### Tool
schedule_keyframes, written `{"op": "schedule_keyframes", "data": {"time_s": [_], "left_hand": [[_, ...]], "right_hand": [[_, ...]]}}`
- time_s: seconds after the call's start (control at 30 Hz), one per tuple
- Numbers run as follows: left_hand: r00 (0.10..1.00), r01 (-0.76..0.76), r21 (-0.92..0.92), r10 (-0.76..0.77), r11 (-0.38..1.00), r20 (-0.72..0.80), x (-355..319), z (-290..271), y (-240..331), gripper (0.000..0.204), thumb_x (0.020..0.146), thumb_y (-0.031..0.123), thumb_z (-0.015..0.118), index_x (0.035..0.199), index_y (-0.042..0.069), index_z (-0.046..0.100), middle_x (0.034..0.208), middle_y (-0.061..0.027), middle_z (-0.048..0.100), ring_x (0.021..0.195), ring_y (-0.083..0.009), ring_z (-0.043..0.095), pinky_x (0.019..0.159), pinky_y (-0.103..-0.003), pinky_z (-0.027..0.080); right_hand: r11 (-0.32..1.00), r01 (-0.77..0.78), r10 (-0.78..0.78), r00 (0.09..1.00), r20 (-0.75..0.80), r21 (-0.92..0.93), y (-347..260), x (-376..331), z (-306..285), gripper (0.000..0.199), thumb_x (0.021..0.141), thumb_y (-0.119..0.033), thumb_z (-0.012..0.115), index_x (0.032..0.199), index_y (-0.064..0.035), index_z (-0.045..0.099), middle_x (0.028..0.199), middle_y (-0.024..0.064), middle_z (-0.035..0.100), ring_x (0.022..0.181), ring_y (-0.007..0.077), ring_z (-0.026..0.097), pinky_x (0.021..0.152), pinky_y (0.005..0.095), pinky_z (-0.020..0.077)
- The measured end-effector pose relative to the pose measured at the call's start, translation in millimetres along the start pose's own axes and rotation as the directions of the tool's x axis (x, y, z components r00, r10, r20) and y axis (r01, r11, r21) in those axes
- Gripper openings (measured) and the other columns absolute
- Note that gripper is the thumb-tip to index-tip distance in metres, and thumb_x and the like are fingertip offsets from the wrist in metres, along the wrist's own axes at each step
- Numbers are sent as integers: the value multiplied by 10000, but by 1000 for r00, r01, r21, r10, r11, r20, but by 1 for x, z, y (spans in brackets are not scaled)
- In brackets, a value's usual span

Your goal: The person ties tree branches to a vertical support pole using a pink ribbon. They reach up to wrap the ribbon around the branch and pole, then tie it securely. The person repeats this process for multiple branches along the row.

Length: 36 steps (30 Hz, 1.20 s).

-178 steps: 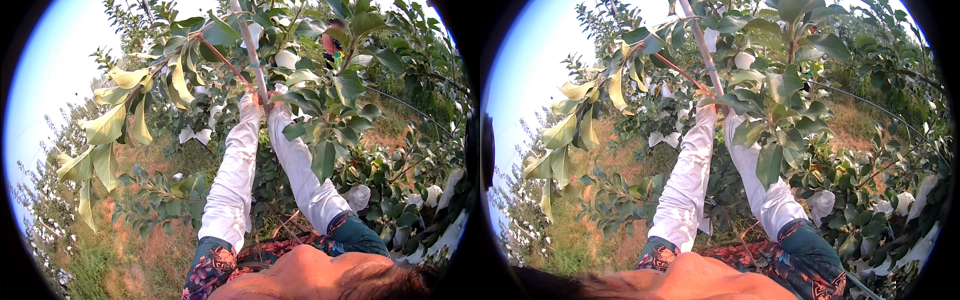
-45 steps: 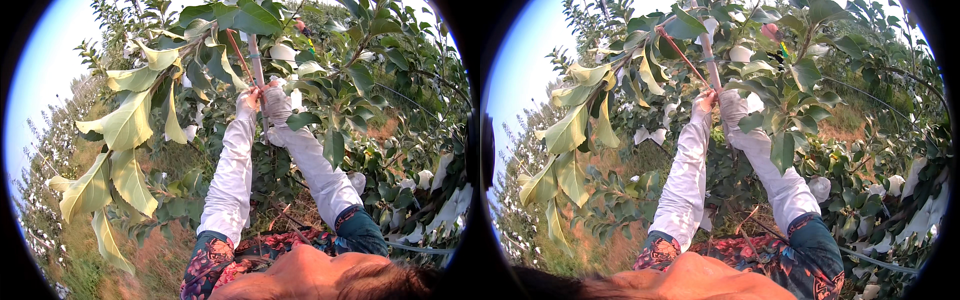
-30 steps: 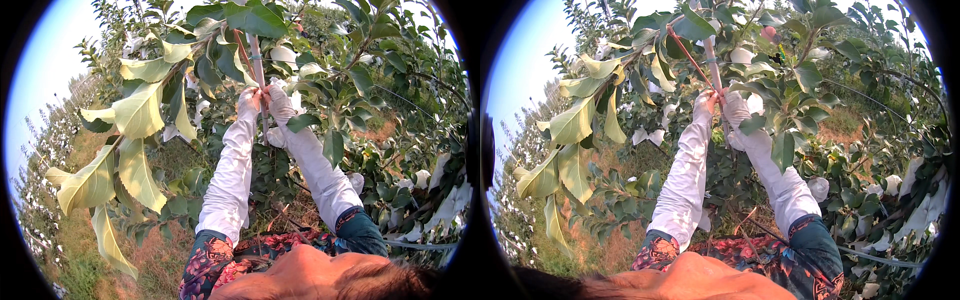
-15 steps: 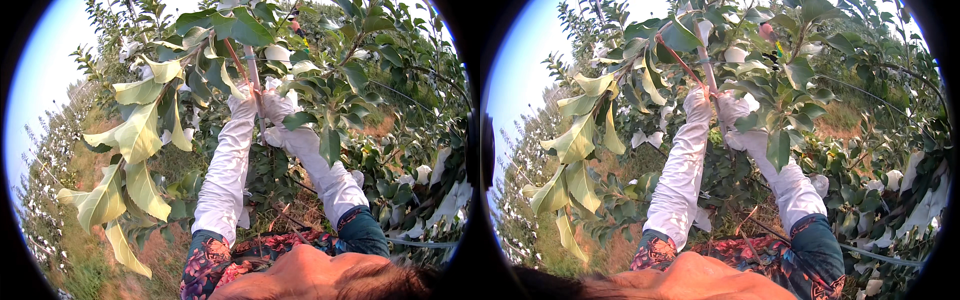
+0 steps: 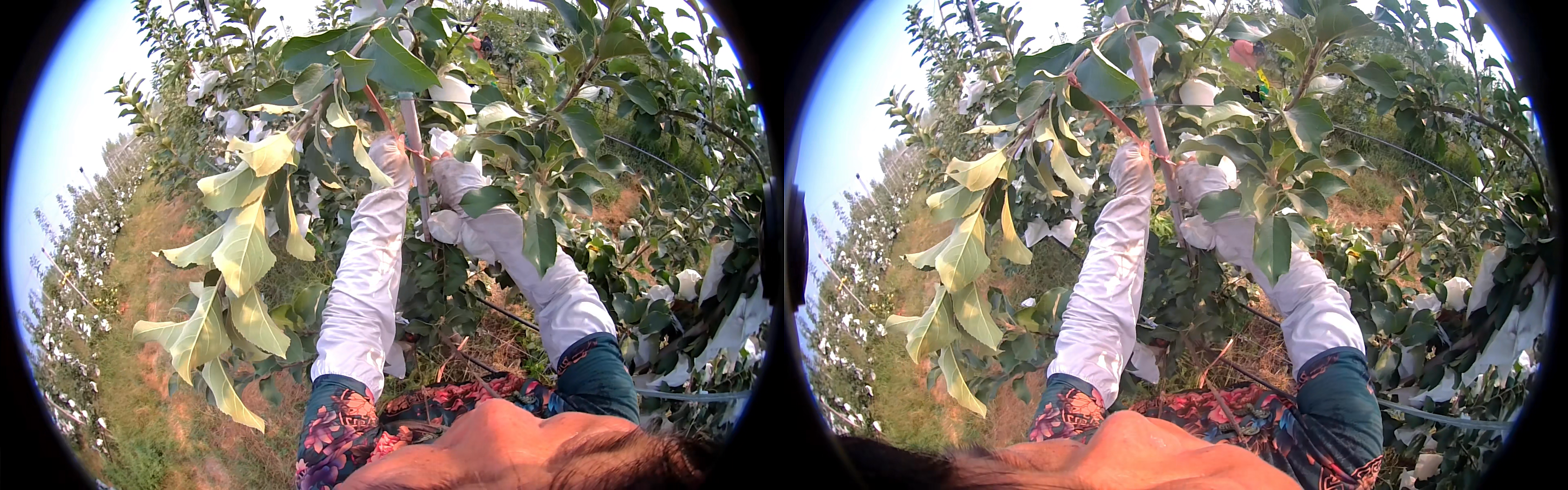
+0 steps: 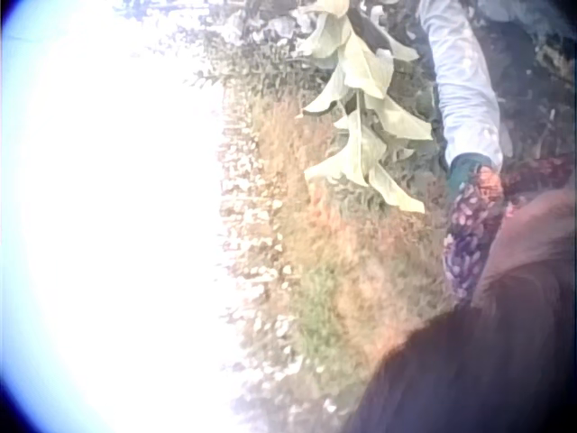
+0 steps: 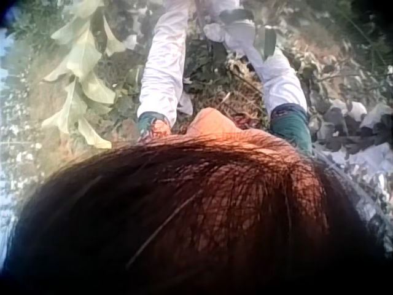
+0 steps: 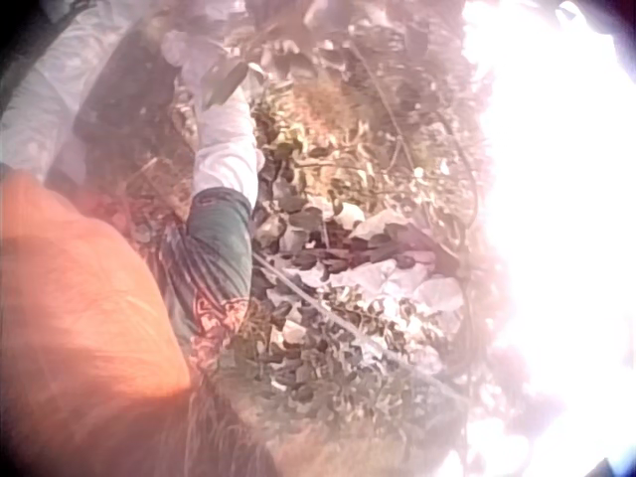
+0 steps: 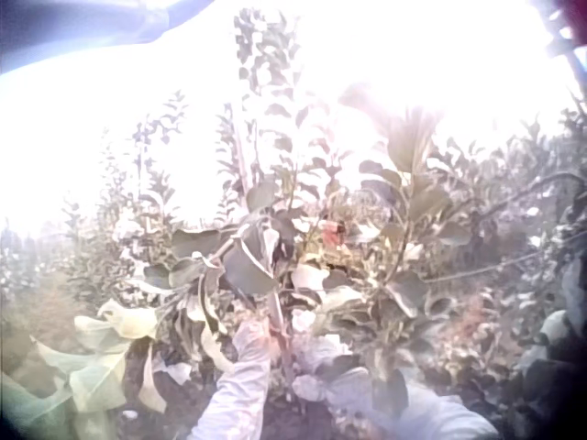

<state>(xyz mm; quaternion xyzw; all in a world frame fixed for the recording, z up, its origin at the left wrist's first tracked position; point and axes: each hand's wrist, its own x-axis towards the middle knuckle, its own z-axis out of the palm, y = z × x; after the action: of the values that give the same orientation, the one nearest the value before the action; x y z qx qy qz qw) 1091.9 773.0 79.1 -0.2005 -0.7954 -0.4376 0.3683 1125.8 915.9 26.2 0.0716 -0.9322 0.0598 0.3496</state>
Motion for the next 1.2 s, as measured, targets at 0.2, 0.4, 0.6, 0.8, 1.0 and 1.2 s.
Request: {"op": "schedule_keyframes", "data": {"time_s": [0.2, 0.4, 0.6, 0.8, 1.0, 1.2], "left_hand": [[997, -71, -97, 73, 993, 15, 7, 18, -12, 214, 871, 241, 526, 818, 46, 597, 723, -92, 598, 606, -225, 568, 544, -335, 434], [958, 62, -489, 85, 870, 273, 9, 6, -6, 163, 886, 178, 530, 849, 29, 584, 743, -21, 577, 598, -103, 537, 538, -242, 440], [928, -119, -705, 331, 699, 172, 11, 9, -16, 103, 851, 34, 510, 934, 4, 562, 789, -73, 589, 692, -157, 581, 658, -268, 483], [876, 279, -679, 110, 679, 470, 26, -3, -3, 110, 854, 42, 523, 943, 11, 580, 844, -87, 614, 693, -135, 590, 602, -230, 483], [882, 297, -802, 172, 518, 439, 15, -1, -22, 149, 880, 145, 512, 914, 21, 588, 756, -35, 584, 651, -117, 572, 578, -222, 471], [911, 410, -904, -94, 118, 401, 2, 35, -45, 294, 894, 299, 506, 936, 16, 573, 743, -63, 594, 586, -145, 558, 542, -252, 468]], "right_hand": [[995, -101, 101, 995, 15, 7, 20, 1, 3, 163, 843, -150, 455, 926, -52, 554, 857, 151, 615, 753, 310, 604, 638, 402, 479], [831, -168, 281, 949, -140, 531, 1, -1, -24, 179, 798, -216, 549, 905, -74, 574, 728, 113, 617, 622, 261, 581, 557, 378, 444], [323, -158, 351, 936, 37, 933, 1, 32, -41, 148, 838, -179, 554, 854, -32, 562, 609, 30, 561, 478, 78, 478, 424, 215, 370], [133, -49, 299, 954, 7, 990, -22, 64, -45, 124, 826, -116, 579, 763, -11, 599, 602, 16, 545, 488, 78, 473, 435, 200, 352], [77, -68, 249, 967, 47, 995, -42, 56, -69, 105, 819, -62, 531, 879, -4, 595, 669, 21, 574, 502, 94, 514, 449, 210, 406], [169, -66, -113, 990, 85, 983, -16, 38, -50, 158, 886, -119, 493, 936, 5, 578, 782, 33, 601, 620, 83, 561, 576, 218, 465]]}}
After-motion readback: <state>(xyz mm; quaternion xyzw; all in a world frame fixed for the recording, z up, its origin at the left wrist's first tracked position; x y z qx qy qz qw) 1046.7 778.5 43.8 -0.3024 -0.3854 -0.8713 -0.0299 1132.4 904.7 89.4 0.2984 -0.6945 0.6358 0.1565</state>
